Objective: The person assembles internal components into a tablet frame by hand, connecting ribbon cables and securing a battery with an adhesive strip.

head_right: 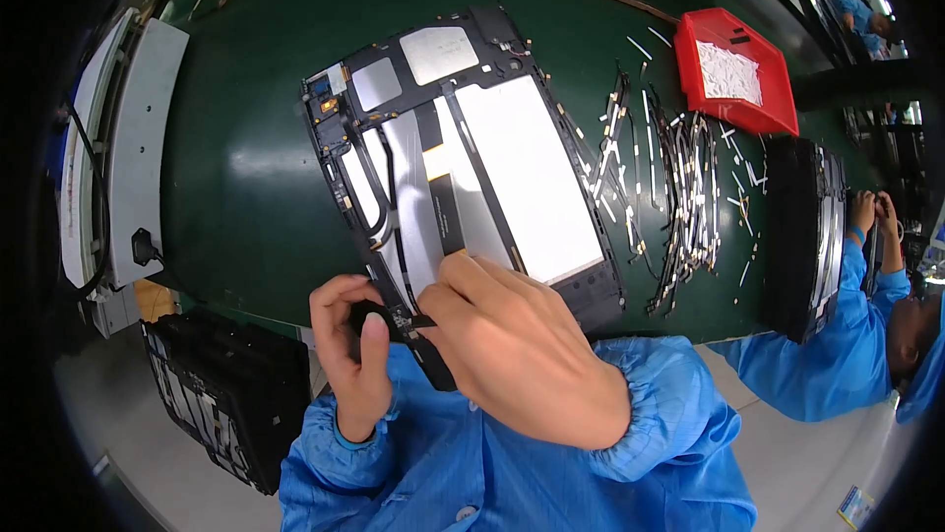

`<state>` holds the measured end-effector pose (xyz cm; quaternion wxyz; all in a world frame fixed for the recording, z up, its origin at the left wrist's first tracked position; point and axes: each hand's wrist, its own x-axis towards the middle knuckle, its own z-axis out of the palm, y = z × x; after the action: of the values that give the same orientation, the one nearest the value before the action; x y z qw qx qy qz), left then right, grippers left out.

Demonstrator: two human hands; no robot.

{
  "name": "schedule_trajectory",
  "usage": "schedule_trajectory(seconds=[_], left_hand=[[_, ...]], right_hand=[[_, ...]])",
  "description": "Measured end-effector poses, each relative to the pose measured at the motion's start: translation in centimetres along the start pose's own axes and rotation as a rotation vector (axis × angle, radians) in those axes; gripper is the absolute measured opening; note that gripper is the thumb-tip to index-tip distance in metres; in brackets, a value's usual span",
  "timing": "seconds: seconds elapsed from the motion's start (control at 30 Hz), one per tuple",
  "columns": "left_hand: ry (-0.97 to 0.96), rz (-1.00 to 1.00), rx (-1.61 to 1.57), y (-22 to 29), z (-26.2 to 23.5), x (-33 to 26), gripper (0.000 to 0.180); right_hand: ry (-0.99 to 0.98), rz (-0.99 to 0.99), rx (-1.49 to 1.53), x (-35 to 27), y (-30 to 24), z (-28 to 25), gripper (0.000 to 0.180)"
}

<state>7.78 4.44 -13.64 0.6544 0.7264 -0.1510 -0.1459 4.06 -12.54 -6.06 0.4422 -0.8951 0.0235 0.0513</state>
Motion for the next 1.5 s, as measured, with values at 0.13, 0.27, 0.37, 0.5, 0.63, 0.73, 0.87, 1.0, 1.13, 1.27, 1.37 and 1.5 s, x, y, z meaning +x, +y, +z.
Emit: schedule_trajectory(seconds=[0.13, 0.27, 0.37, 0.5, 0.63, 0.73, 0.87, 1.0, 1.13, 1.27, 1.37, 1.5], left_hand=[[0.018, -0.041, 0.001, -0.1, 0.1, -0.1, 0.031], [0.086, -0.067, -0.051, 0.1, 0.4, -0.2, 0.022], [0.032, -0.066, -0.013, -0.3, -0.1, -0.5, 0.012], [-0.046, 0.038, 0.132, 0.1, -0.1, 0.1, 0.013], [-0.091, 0.018, 0.151, 0.6, -0.2, 0.5, 0.013], [-0.133, 0.038, 0.171, 0.6, -0.7, 0.8, 0.012], [-0.163, 0.040, 0.180, 0.9, -1.0, 1.2, 0.011], [-0.217, -0.013, 0.151, 0.8, -1.2, 1.4, 0.010], [-0.252, -0.052, 0.116, 0.8, -1.7, 1.4, 0.008], [-0.260, -0.080, 0.084, 0.8, -1.9, 1.2, 0.006], [-0.253, -0.089, 0.038, 0.7, -1.9, 1.3, 0.006], [-0.231, -0.033, 0.069, 0.7, -1.2, 1.4, 0.009]], right_hand=[[-0.017, 0.023, -0.019, 0.3, -0.3, -0.2, 0.011], [0.007, 0.032, -0.040, 0.3, -0.4, 0.0, 0.011], [0.035, 0.043, -0.028, 0.1, -0.4, 0.3, 0.011], [0.064, 0.049, -0.026, 0.0, -0.4, 0.7, 0.011], [0.081, 0.033, -0.044, 0.0, -0.4, 0.7, 0.011], [0.071, 0.025, -0.042, 0.1, -0.4, 0.6, 0.011], [0.045, 0.006, -0.022, 0.0, -0.3, 0.5, 0.011], [0.045, 0.003, -0.014, -0.1, -0.2, 0.4, 0.011], [0.055, 0.008, 0.008, -0.1, -0.1, 0.2, 0.010], [0.040, 0.010, 0.007, 0.0, -0.2, 0.1, 0.009], [0.001, -0.005, -0.015, 0.1, -0.3, -0.3, 0.010], [0.011, -0.021, -0.048, -0.1, -0.9, -0.6, 0.011]])
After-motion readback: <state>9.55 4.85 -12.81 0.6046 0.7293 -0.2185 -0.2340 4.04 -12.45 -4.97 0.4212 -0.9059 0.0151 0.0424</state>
